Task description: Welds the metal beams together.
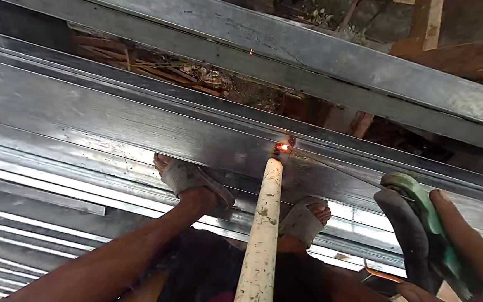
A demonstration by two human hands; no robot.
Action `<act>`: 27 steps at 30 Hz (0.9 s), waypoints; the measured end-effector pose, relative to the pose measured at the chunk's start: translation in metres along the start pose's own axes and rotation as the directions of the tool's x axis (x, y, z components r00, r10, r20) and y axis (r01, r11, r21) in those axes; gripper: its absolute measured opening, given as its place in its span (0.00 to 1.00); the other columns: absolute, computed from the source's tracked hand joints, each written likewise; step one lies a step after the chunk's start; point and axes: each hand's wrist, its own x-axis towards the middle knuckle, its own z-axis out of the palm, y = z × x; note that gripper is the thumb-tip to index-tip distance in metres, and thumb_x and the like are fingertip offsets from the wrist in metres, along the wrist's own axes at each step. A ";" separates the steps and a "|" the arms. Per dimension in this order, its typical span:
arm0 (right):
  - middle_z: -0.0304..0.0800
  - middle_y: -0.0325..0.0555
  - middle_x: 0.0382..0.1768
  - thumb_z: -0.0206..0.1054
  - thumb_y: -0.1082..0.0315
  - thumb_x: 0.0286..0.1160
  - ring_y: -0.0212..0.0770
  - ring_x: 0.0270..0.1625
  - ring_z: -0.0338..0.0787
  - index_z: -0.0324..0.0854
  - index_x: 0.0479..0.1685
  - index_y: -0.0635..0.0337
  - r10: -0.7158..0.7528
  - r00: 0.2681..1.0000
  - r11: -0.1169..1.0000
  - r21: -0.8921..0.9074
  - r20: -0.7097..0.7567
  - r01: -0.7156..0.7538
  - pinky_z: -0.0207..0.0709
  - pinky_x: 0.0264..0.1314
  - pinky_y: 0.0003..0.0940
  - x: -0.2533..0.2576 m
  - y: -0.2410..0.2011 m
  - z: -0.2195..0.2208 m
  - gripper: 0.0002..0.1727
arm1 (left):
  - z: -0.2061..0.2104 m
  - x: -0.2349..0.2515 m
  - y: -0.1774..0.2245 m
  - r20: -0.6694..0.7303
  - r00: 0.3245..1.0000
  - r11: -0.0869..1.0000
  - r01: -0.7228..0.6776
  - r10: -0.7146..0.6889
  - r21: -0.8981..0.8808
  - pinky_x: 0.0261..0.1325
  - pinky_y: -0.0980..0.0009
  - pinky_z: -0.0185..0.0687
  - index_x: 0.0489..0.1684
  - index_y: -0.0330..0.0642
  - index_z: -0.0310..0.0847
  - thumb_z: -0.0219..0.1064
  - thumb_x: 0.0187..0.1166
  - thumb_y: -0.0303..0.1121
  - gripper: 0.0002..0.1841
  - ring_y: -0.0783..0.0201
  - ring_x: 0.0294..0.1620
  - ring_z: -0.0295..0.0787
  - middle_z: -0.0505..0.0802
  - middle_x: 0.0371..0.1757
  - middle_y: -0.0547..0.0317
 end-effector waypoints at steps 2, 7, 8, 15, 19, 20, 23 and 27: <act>0.85 0.72 0.65 0.78 0.35 0.60 0.41 0.62 0.88 0.52 0.90 0.75 -0.004 1.000 1.000 -0.009 -0.002 0.004 0.81 0.66 0.33 0.001 0.001 0.001 0.66 | 0.003 0.011 0.001 -0.016 1.000 1.000 0.012 -0.012 0.014 0.68 0.61 0.76 0.59 0.08 0.69 0.76 0.57 0.47 0.44 0.47 0.59 0.86 0.86 0.53 0.23; 0.84 0.71 0.67 0.79 0.34 0.59 0.41 0.64 0.88 0.51 0.91 0.74 0.001 1.000 1.000 -0.019 0.005 -0.001 0.81 0.67 0.33 0.001 0.004 0.002 0.66 | -0.007 0.008 -0.010 0.045 0.998 0.996 -0.052 0.049 0.070 0.65 0.59 0.78 0.57 0.13 0.73 0.75 0.59 0.55 0.45 0.49 0.56 0.89 0.89 0.50 0.26; 0.84 0.71 0.67 0.79 0.35 0.59 0.41 0.64 0.88 0.51 0.91 0.74 0.007 1.000 1.000 -0.011 0.006 -0.006 0.81 0.68 0.34 0.001 0.004 0.002 0.66 | -0.001 0.006 -0.006 -0.018 0.999 0.998 -0.028 0.029 0.059 0.68 0.59 0.77 0.57 0.14 0.73 0.75 0.58 0.51 0.42 0.48 0.59 0.87 0.87 0.52 0.26; 0.84 0.70 0.67 0.79 0.35 0.59 0.41 0.64 0.88 0.51 0.91 0.74 -0.001 1.000 1.000 0.002 0.011 0.001 0.81 0.67 0.32 0.002 0.006 0.002 0.67 | 0.012 -0.012 -0.006 -0.153 0.988 1.000 -0.022 0.019 -0.021 0.69 0.64 0.76 0.56 0.16 0.74 0.76 0.58 0.47 0.38 0.52 0.62 0.85 0.87 0.53 0.30; 0.85 0.71 0.66 0.79 0.35 0.59 0.42 0.62 0.89 0.52 0.91 0.74 0.008 1.000 1.000 0.002 0.003 -0.008 0.81 0.66 0.34 0.002 0.006 0.002 0.66 | 0.011 -0.009 -0.005 -0.143 0.989 0.999 -0.032 0.027 -0.031 0.68 0.65 0.77 0.55 0.17 0.75 0.76 0.57 0.49 0.39 0.54 0.60 0.86 0.88 0.51 0.32; 0.85 0.71 0.66 0.79 0.35 0.59 0.42 0.62 0.89 0.51 0.91 0.74 0.008 1.000 1.000 -0.003 0.007 -0.008 0.82 0.66 0.34 0.002 0.006 0.002 0.66 | 0.013 -0.008 -0.006 -0.152 0.988 0.999 -0.029 0.023 -0.038 0.68 0.64 0.77 0.55 0.17 0.75 0.76 0.57 0.48 0.38 0.53 0.61 0.86 0.88 0.52 0.32; 0.85 0.71 0.66 0.80 0.36 0.58 0.44 0.62 0.89 0.51 0.91 0.74 0.006 1.000 1.000 -0.014 0.006 -0.006 0.82 0.65 0.36 0.001 0.006 0.001 0.67 | 0.015 -0.005 -0.006 -0.160 0.987 0.997 -0.018 0.006 -0.075 0.68 0.65 0.76 0.56 0.17 0.74 0.77 0.57 0.47 0.38 0.54 0.62 0.85 0.87 0.53 0.33; 0.79 0.67 0.74 0.78 0.36 0.61 0.33 0.72 0.83 0.47 0.93 0.71 -0.043 0.997 0.997 0.068 -0.065 0.047 0.75 0.75 0.27 -0.006 0.011 0.002 0.66 | 0.008 0.010 0.006 -0.063 0.997 0.999 -0.045 0.044 -0.020 0.71 0.63 0.75 0.59 0.14 0.73 0.75 0.60 0.55 0.44 0.52 0.62 0.87 0.88 0.54 0.29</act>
